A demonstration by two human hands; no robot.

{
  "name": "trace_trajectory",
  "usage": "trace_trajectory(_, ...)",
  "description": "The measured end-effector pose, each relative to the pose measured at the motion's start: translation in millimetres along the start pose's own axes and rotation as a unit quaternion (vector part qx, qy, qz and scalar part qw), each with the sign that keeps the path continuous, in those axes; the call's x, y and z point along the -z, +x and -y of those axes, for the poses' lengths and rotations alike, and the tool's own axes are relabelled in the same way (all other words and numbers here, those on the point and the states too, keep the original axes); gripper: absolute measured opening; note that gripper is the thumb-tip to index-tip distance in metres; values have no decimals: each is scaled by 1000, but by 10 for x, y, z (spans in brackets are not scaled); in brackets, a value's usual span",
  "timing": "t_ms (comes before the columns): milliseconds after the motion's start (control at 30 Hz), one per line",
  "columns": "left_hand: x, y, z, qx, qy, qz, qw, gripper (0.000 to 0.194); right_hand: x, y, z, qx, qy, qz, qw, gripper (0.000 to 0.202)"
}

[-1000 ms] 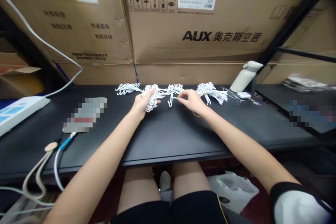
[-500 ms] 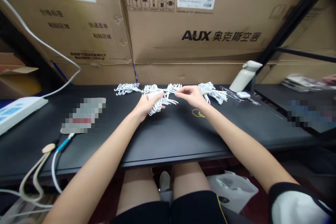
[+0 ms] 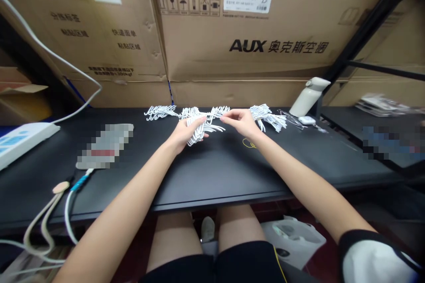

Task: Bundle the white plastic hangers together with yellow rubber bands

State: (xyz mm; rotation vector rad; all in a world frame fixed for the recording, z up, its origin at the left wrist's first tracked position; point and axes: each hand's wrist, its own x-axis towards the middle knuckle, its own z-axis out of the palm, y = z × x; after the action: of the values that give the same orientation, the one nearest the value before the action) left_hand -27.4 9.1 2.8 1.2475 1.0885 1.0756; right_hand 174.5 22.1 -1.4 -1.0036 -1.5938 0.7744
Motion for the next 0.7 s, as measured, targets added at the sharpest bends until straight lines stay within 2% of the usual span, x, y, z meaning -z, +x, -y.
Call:
trace_trajectory(167,2,-9,-10,2,0,9,1000,33,-6,-4,17,29,-5,-31,999,24)
trace_trajectory(267,7,-7,-11,6,-3,8,1000,34,-1,-2,15,20,2,-50,999,24)
trace_trajectory(433,12,6,-3,2,-12,6,1000,36,-9,-6,7,-24,33,-11,999,27)
trace_trajectory(700,5,0,-6,7,-15,7,1000,33,-3,-8,20,32,-10,11,999,25)
